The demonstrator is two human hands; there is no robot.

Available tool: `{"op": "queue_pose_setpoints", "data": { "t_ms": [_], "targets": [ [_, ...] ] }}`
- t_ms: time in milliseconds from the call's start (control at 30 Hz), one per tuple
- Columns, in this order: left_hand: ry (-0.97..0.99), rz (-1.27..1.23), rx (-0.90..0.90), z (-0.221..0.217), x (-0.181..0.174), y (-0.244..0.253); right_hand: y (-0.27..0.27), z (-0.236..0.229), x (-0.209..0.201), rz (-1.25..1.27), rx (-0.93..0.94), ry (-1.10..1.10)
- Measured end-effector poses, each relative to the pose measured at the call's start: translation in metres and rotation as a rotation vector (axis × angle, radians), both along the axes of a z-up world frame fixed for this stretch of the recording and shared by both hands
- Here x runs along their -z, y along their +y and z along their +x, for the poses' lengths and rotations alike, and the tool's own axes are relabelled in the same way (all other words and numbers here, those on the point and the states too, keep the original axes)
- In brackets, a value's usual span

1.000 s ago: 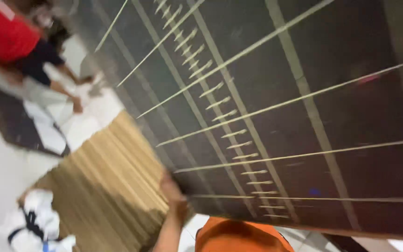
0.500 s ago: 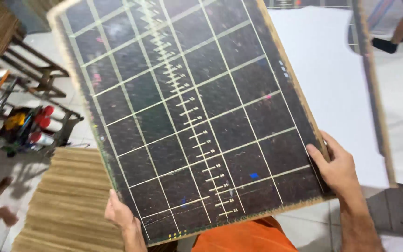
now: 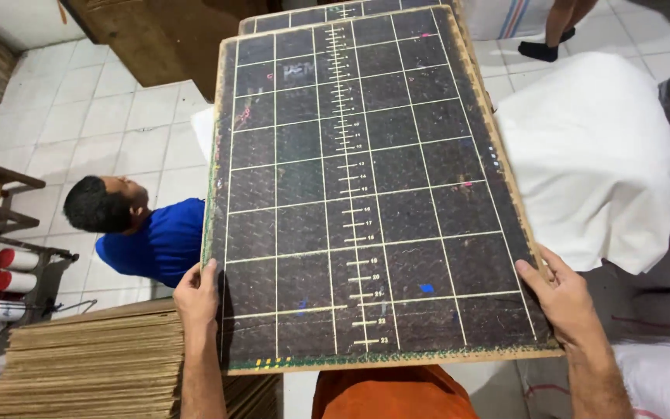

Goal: The person repeatedly places white fabric pieces onto a gridded board, smooths them flat, and then removes them to repeat the cycle. The person handles the fabric by hand and uses the board as a guide for alignment.

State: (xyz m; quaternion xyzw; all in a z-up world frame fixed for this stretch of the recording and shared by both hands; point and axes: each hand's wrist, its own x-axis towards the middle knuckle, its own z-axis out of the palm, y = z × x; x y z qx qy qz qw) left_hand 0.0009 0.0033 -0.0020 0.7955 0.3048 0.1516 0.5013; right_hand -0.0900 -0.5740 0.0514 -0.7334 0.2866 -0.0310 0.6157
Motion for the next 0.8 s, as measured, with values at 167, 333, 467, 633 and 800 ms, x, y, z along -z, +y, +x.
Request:
{"op": "queue_pose_setpoints", "data": {
  "t_ms": [167,333,467,633,800],
  "targets": [
    [0.072,0.087,0.114,-0.010,-0.022,-0.007,0.012,-0.004,-0.028,-0.134,-0.095,0.060],
    [0.208,0.448,0.192,-0.011,-0.008,0.007,-0.002,-0.001,-0.006,-0.498,-0.159,0.156],
    [0.122,0.275,0.301,-0.014,-0.015,0.009,0.012,-0.001,-0.031,-0.363,-0.072,0.178],
    [0.189,0.147,0.305,-0.016,-0.043,0.000,0.026,0.004,-0.040,-0.196,0.002,0.238],
    [0.145,0.026,0.330,-0.018,-0.033,0.009,0.008,0.001,-0.006,-0.489,-0.001,0.305]
  ]
}}
